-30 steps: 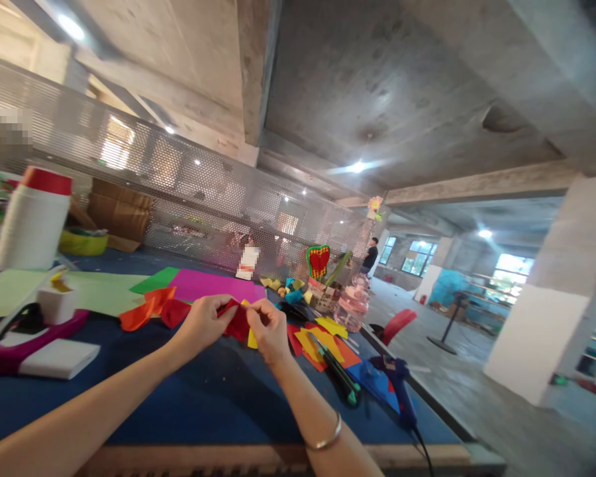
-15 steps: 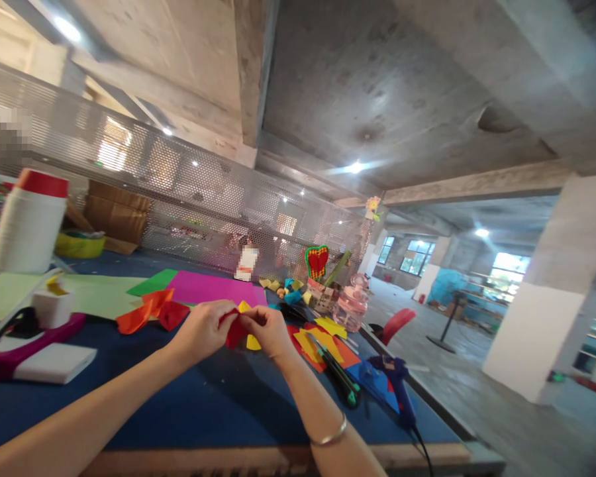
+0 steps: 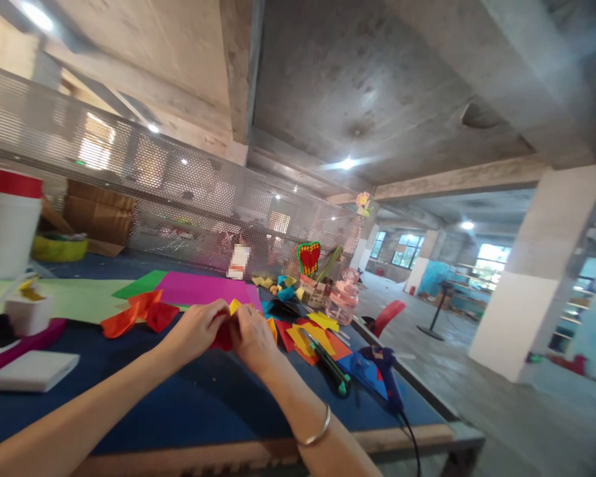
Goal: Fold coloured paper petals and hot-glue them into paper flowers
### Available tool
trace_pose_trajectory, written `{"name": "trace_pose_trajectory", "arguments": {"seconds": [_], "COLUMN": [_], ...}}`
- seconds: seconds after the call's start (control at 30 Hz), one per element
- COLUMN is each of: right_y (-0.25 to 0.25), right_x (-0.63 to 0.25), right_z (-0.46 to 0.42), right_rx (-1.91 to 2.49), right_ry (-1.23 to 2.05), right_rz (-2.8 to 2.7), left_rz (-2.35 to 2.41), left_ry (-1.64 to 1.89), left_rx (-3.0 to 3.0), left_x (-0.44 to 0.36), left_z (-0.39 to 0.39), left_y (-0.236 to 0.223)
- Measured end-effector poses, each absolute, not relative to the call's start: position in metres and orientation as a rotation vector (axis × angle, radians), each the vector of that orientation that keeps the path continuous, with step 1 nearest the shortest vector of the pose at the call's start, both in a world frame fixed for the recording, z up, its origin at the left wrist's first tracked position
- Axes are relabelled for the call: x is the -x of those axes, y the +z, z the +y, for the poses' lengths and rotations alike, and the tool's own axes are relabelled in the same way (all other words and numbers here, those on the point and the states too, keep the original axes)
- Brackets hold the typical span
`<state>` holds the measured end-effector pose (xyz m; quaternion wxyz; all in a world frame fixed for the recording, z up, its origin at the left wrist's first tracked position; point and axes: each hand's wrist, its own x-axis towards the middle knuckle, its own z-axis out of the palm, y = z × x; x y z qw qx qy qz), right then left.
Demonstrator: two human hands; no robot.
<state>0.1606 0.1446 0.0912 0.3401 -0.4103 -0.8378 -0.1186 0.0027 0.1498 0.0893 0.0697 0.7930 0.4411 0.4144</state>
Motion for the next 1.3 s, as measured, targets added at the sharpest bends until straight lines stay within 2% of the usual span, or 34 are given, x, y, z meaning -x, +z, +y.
{"name": "trace_pose_trajectory", "arguments": {"seconds": [0.27, 0.37, 0.73, 1.03, 1.3], "right_y": [0.086, 0.082, 0.086, 0.081, 0.078], "right_x": [-0.156, -0.158, -0.153, -0.152, -0.150], "right_z": [0.150, 0.155, 0.148, 0.145, 0.145], "right_rx": [1.019, 1.028, 1.209, 1.165, 1.168], "right_ry": [0.107, 0.156, -0.195, -0.354, -0.446], "right_rz": [-1.967, -1.935, -1.983, -2.072, -2.090], "left_rz": [1.419, 1.424, 1.348, 1.316, 1.280], "left_ry": [1.235, 1.175, 1.115, 1.035, 1.109], "left_rx": [-2.437, -2.468, -2.507, -2.469, -2.491], "left_x": [-0.005, -0.006, -0.010, -0.007, -0.008], "left_z": [0.151, 0.153, 0.152, 0.152, 0.148], "left_y": [0.087, 0.085, 0.083, 0.082, 0.081]}}
